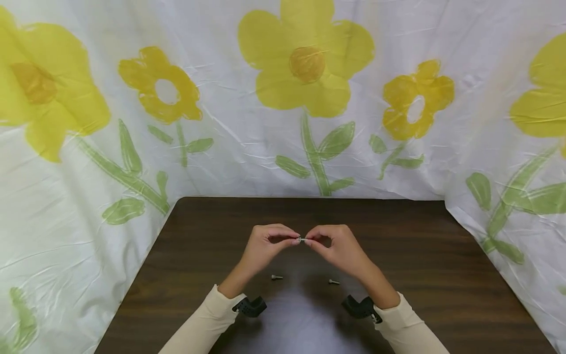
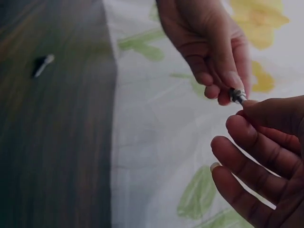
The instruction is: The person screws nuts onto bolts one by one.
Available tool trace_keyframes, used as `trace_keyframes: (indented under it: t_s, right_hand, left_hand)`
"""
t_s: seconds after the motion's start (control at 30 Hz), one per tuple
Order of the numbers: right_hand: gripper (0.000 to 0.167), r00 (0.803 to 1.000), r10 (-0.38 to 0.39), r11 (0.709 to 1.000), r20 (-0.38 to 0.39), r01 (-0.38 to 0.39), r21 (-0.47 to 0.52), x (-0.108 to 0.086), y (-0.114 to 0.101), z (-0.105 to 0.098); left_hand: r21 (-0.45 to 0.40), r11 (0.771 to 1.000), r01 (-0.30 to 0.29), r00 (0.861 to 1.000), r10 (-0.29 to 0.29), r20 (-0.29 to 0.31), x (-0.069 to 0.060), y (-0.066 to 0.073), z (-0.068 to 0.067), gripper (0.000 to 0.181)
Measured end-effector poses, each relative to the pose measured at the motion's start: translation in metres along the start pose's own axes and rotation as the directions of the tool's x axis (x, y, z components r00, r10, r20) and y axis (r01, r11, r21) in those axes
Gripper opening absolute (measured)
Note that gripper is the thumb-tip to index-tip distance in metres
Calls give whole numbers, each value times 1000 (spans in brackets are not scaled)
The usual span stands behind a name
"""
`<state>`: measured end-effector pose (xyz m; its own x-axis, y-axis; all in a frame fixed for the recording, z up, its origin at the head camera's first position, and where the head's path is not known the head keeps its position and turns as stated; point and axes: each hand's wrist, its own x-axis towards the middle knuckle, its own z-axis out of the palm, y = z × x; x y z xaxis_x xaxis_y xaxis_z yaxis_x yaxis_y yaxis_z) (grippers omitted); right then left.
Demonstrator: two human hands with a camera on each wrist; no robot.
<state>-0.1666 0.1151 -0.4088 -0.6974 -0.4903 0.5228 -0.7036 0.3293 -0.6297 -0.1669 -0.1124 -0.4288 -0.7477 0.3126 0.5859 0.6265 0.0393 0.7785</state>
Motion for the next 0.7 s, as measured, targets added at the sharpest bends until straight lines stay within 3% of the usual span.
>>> trace_keyframes:
  t_s: [0.17, 0.33, 0.57, 0.7]
  right_hand:
    - [3, 999, 4, 995, 44, 0, -96, 2, 10, 4]
    - [5, 997, -6, 976, 76, 22, -218, 8, 16, 9]
    - [4, 995, -14, 953, 95, 42, -301, 12, 25, 16]
    - [5, 994, 16, 944, 107, 20, -329, 11, 35, 23]
  left_hand:
    - [43, 998, -41, 998, 38, 57, 5, 7, -4, 13]
    - [76, 997, -23, 997, 17, 81, 7, 6, -8, 14]
    - [163, 986, -47, 992, 27, 123, 5, -38, -13, 17]
    - [171, 985, -31, 988, 4, 156, 4, -52, -15, 14]
